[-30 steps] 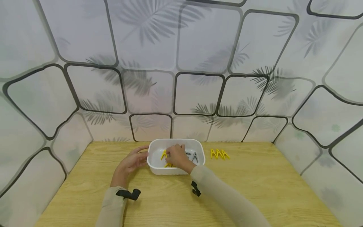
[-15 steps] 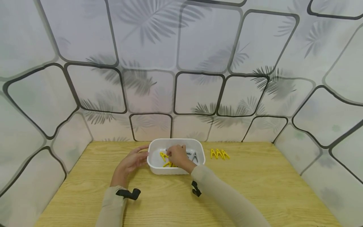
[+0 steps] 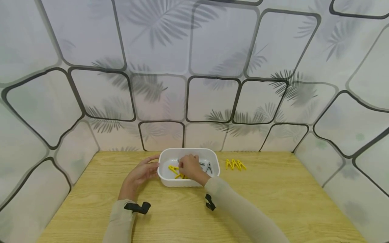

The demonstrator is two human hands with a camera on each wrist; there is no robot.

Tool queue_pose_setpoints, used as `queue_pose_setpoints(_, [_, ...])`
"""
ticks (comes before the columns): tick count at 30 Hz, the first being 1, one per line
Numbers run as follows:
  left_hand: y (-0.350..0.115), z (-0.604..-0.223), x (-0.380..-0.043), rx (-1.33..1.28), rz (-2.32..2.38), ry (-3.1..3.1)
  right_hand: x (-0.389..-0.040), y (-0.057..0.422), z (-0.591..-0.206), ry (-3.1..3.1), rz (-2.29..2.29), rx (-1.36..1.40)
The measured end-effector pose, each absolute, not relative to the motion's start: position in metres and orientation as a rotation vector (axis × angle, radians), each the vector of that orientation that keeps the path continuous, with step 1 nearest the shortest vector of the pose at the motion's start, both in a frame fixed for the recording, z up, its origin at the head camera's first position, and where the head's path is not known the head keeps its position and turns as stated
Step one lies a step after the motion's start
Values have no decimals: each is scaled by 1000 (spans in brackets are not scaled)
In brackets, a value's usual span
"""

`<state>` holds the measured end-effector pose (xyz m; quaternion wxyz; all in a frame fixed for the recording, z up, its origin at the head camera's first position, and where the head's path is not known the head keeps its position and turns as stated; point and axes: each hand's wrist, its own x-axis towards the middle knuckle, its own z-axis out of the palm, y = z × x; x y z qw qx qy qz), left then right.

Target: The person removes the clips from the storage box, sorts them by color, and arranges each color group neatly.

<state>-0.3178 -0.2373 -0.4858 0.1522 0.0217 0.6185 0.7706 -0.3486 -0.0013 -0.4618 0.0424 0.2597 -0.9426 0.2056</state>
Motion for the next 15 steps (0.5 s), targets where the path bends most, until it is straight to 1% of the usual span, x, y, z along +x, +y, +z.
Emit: queue_pose_setpoints(15, [-237,-488,-318,60,2216,1770,-352,-4,-465,-2767,600,812])
